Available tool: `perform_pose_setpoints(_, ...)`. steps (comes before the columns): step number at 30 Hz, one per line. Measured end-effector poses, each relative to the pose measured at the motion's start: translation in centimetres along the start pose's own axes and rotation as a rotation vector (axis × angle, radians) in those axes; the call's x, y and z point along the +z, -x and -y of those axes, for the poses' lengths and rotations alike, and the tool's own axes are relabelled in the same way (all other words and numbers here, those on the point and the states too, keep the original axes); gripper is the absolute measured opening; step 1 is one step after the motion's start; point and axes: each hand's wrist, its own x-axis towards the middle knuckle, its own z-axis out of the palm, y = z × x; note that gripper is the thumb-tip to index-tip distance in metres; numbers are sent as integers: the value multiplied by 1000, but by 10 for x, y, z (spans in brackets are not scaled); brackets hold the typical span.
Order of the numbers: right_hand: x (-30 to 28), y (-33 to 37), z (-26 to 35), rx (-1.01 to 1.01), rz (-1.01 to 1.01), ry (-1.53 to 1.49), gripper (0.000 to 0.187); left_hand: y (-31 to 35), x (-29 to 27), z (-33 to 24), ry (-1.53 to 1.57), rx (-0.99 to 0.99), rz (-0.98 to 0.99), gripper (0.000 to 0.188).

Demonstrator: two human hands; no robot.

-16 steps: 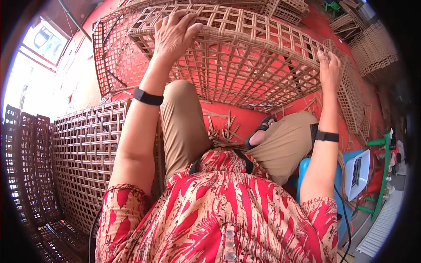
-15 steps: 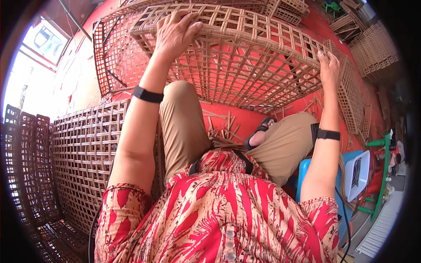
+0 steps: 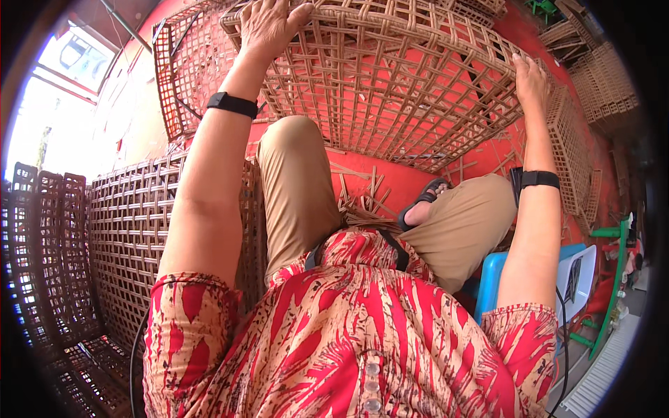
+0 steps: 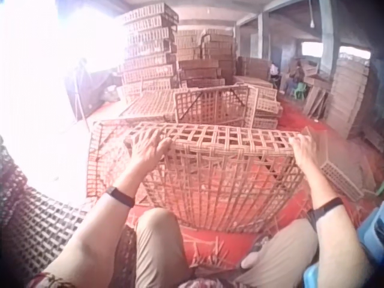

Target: The worker is weaving and securing bamboo or wicker strips onto furniture frames using a pneumatic stapler and hand tools.

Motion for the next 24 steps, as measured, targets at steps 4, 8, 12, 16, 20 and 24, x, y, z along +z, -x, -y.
perform_pose_setpoints(4, 15, -8, -11, -86, -79, -26, 72, -4, 2, 4, -37, 8, -10, 63)
perform_pose_setpoints(8, 23, -13, -22, -147, -98, 48, 72, -4, 5, 11, -175, 233, 17, 58)
perform_pose_setpoints(12, 21, -15, -28, -179, -104, 14, 70, -3, 7, 10, -44, 62, -33, 58)
perform_pose_setpoints(16, 19, -16, -25, -172, -106, 37, 71, -3, 4, 8, -35, 59, -3, 60)
perform_pose_setpoints(20, 20, -14, -18, -133, -81, -91, 71, -1, 0, 4, -46, 55, -11, 60)
perform_pose_setpoints(24, 15, -8, -12, -132, -85, -121, 72, 1, -1, 3, -5, 35, -15, 64)
